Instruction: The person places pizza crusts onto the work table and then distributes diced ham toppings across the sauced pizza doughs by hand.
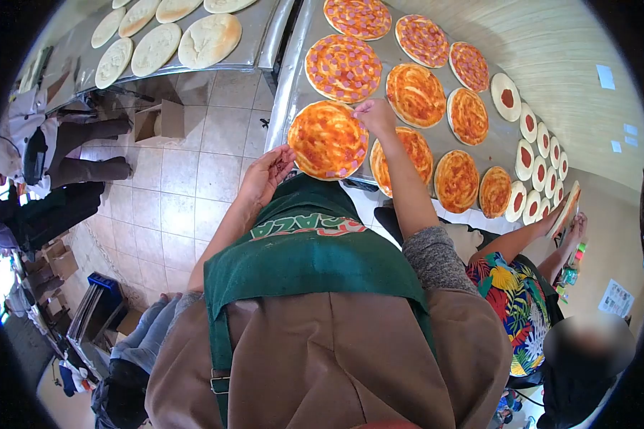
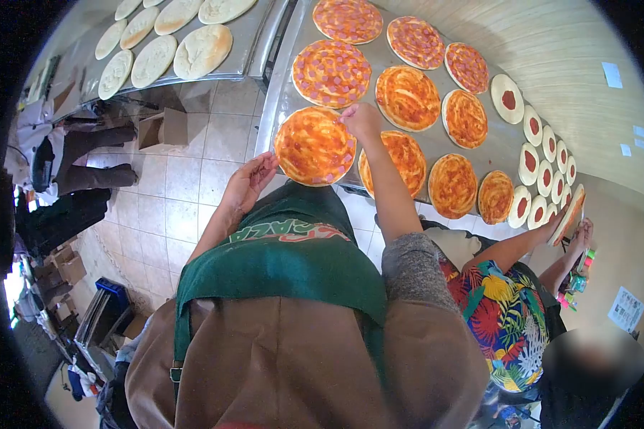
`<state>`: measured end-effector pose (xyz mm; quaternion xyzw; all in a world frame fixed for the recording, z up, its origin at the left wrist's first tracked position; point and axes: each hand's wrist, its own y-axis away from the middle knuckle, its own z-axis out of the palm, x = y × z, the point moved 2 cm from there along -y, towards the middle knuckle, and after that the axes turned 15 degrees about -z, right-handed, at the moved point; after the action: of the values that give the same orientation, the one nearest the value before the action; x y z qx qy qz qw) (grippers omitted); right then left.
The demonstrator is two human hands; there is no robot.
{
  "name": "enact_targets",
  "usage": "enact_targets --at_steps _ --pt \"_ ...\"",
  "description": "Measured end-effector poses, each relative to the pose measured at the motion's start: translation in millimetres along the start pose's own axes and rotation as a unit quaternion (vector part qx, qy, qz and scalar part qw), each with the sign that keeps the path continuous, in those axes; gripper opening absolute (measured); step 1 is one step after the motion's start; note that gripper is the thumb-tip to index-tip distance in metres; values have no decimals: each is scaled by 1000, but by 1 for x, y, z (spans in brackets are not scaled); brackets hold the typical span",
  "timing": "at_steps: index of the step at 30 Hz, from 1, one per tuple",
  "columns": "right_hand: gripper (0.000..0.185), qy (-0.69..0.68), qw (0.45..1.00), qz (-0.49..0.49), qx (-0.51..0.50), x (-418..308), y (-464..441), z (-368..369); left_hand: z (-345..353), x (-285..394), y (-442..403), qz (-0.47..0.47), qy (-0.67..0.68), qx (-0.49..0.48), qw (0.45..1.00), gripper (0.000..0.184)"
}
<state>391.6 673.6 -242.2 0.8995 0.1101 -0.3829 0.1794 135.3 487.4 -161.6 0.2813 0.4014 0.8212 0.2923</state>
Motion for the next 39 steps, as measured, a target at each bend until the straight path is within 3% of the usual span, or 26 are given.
enact_targets --at_steps 7,10,12,14,17,21,24,27,33,34,39 --pt "15 74 996 -40 -19 -9 10 -5 16 -3 -6 -13 -4 -19 1000 34" --pt "17 14 992 -116 42 -38 24 -1 29 2 -8 -20 -15 -19 1000 33" --pt "13 -141 978 -150 15 -96 49 -3 34 3 -13 -25 -10 -27 999 32" --pt "15 -243 948 -190 -80 -141 72 0 33 1 -23 -28 -9 -37 999 30" --pt "16 -30 958 -282 -45 -149 86 16 29 -5 -35 -29 -22 -44 998 27" --pt "18 -52 971 -221 -78 -143 85 18 30 -6 -31 -36 -53 -43 997 25" --pt "17 -167 964 -206 -24 -127 86 25 37 -3 -24 -38 -57 -61 996 27" --pt "18 -326 936 -114 -69 -118 87 24 35 -2 -24 -47 -54 -53 996 29" --pt "18 -310 939 -9 -146 -86 97 26 10 4 -15 -21 -35 -47 998 37" --pt "17 -359 921 26 -148 -82 102 28 1 5 -15 -16 -32 -40 999 38" --pt "21 -364 922 40 -122 -50 115 53 -21 10 4 -11 -7 11 1000 37"
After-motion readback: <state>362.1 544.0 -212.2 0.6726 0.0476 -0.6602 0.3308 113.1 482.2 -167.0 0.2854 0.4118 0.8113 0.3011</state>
